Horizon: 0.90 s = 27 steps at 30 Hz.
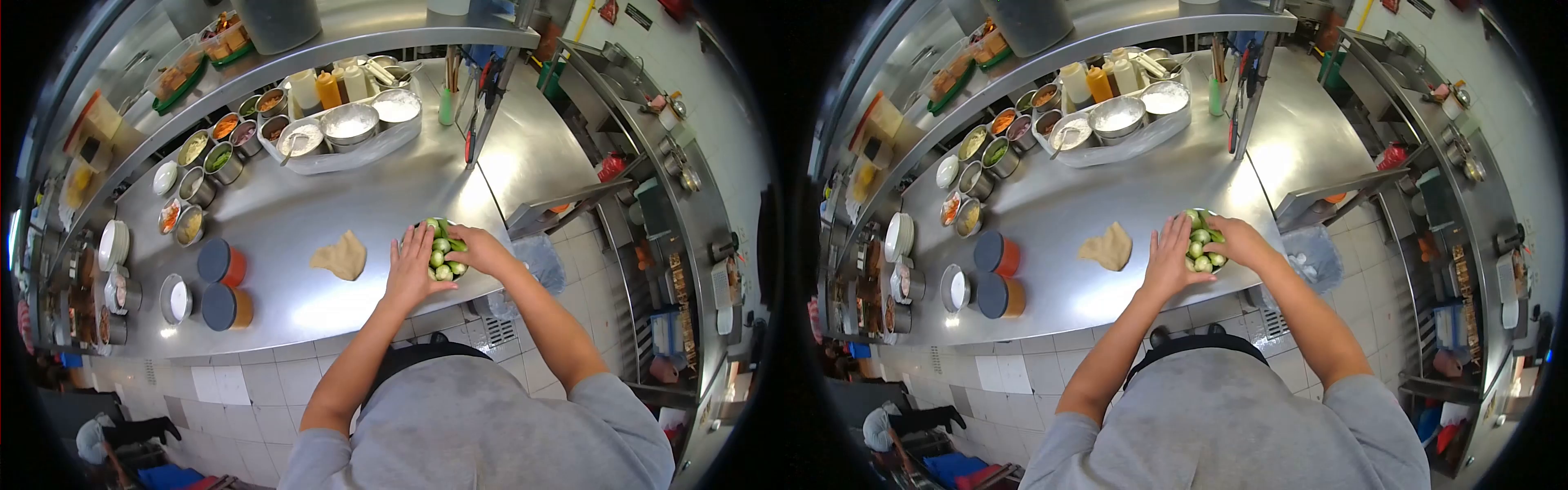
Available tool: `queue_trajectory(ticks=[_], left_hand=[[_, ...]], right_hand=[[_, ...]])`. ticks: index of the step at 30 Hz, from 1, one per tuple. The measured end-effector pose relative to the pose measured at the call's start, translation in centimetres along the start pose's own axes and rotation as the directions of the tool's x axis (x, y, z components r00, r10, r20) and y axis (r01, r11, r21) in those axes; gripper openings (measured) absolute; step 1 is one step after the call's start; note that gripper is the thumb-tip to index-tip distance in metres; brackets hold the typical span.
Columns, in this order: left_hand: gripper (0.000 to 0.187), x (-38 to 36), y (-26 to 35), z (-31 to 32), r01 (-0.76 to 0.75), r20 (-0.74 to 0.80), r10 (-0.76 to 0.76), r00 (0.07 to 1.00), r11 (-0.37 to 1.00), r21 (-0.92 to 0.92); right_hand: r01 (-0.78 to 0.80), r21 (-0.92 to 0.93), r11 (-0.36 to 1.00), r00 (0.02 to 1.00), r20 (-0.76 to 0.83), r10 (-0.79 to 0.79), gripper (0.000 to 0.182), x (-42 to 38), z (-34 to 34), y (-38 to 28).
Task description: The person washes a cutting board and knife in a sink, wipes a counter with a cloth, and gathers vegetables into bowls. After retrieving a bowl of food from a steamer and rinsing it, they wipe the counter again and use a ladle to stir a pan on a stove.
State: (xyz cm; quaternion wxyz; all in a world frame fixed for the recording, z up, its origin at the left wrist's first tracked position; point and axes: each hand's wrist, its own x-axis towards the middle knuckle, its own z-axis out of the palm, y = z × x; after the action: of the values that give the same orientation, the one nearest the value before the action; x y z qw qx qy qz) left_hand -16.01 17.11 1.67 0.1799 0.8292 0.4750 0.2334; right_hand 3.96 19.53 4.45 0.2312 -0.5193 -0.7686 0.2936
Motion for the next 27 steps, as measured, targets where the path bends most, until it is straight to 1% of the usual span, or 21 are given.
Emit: queue_trajectory(ticks=[1, 3, 4, 5, 7, 8, 9, 11, 12, 14, 15, 16, 17, 18, 19, 20, 21, 23, 24, 26, 27], left_hand=[[0.123, 0.0, 0.0, -0.3, 0.01, 0.027, -0.011, 1.0, 1.0, 0.007], [0.124, 0.0, 0.1, -1.0, 0.001, 0.042, -0.003, 0.999, 0.999, 0.04], [0.125, -0.1, 0.2, -1.2, -0.025, 0.068, 0.02, 0.997, 0.998, 0.065], [0.125, -0.1, -0.1, -0.8, -0.009, 0.06, 0.005, 0.998, 0.997, 0.072], [0.126, -0.1, -0.9, 0.4, -0.07, 0.071, 0.068, 0.995, 0.997, 0.03], [0.126, -0.2, -0.7, 0.6, -0.05, 0.06, 0.048, 0.997, 0.998, 0.037], [0.125, -0.5, -0.5, 1.0, -0.013, 0.012, 0.012, 1.0, 0.999, 0.043], [0.124, -1.1, -0.3, 1.9, 0.054, -0.047, -0.051, 0.998, 0.996, 0.064], [0.121, -1.4, -0.4, 2.5, 0.029, -0.074, -0.028, 0.997, 1.0, 0.003], [0.113, -2.3, -0.5, 2.1, 0.007, -0.098, -0.011, 0.995, 0.999, -0.044], [0.109, -2.7, -0.5, 1.4, 0.009, -0.091, -0.013, 0.996, 0.999, -0.041], [0.105, -3.2, -0.8, 0.6, 0.012, -0.09, -0.017, 0.996, 0.998, -0.059], [0.101, -3.6, -1.4, -0.4, 0.011, -0.084, -0.018, 0.996, 0.997, -0.083], [0.092, -3.9, -2.1, -1.6, -0.027, -0.12, 0.016, 0.993, 0.996, -0.089], [0.092, -4.4, -3.4, -2.9, -0.01, -0.132, 0.0, 0.991, 0.997, -0.072], [0.088, -4.8, -5.0, -4.4, 0.018, -0.12, -0.03, 0.992, 0.995, -0.098], [0.085, -5.2, -6.6, -5.8, 0.044, -0.105, -0.058, 0.993, 0.991, -0.13], [0.066, -6.2, -11.4, -9.1, 0.136, -0.205, -0.178, 0.963, 0.97, -0.203], [0.059, -6.7, -14.3, -11.1, 0.172, -0.249, -0.242, 0.938, 0.947, -0.27], [0.047, -7.1, -19.9, -16.6, 0.245, -0.462, -0.261, 0.848, 0.965, -0.095], [0.046, -7.2, -22.3, -20.0, 0.41, -0.432, -0.459, 0.777, 0.888, -0.206]], right_hand=[[-0.079, -0.042, 0.996, 0.988, 0.128, 0.084, 0.056, 0.2, -0.6, 0.3], [-0.205, -0.163, 0.965, 0.897, 0.363, 0.252, 0.043, 0.9, -1.5, 0.8], [-0.21, -0.172, 0.962, 0.917, 0.307, 0.255, 0.041, 1.2, -1.2, 1.3], [-0.194, -0.171, 0.966, 0.917, 0.318, 0.241, 0.041, 1.6, -0.9, 1.4], [-0.108, -0.259, 0.96, 0.988, 0.081, 0.133, 0.052, 2.5, -0.1, 1.4], [-0.097, -0.277, 0.956, 0.995, 0.007, 0.103, 0.055, 2.3, 0.6, 1.4], [-0.076, -0.274, 0.959, 0.996, 0.024, 0.085, 0.055, 2.2, 0.9, 1.6], [-0.022, -0.287, 0.958, 0.999, -0.053, 0.007, 0.054, 2.2, 1.2, 2.3], [0.099, -0.229, 0.968, 0.987, -0.103, -0.125, 0.05, 2.0, 1.4, 3.7], [0.163, 0.003, 0.987, 0.967, -0.201, -0.159, 0.033, 1.2, 0.6, 4.3], [0.039, 0.223, 0.974, 0.953, -0.301, 0.031, 0.024, 0.5, 1.3, 5.3], [0.052, 0.046, 0.998, 0.903, -0.43, -0.027, 0.019, -0.1, 1.6, 6.7], [-0.042, 0.145, 0.989, 0.922, -0.375, 0.095, 0.021, -0.8, 2.1, 7.5], [-0.169, 0.254, 0.952, 0.958, -0.184, 0.219, 0.022, -1.9, 3.1, 9.6], [-0.295, 0.475, 0.829, 0.923, -0.084, 0.376, 0.02, -2.9, 3.9, 8.5], [-0.412, 0.647, 0.642, 0.863, 0.05, 0.503, 0.018, -3.5, 4.2, 7.6], [-0.406, 0.644, 0.648, 0.87, 0.057, 0.489, 0.018, -3.6, 4.8, 7.4], [-0.409, 0.73, 0.547, 0.821, 0.034, 0.57, 0.016, -3.3, 5.6, 7.0], [-0.407, 0.73, 0.549, 0.821, 0.03, 0.569, 0.016, -2.6, 5.7, 6.5], [-0.38, 0.708, 0.595, 0.852, 0.017, 0.524, 0.018, -0.9, 5.9, 4.8], [-0.378, 0.709, 0.595, 0.847, 0.006, 0.532, 0.018, 0.2, 6.1, 4.0]])
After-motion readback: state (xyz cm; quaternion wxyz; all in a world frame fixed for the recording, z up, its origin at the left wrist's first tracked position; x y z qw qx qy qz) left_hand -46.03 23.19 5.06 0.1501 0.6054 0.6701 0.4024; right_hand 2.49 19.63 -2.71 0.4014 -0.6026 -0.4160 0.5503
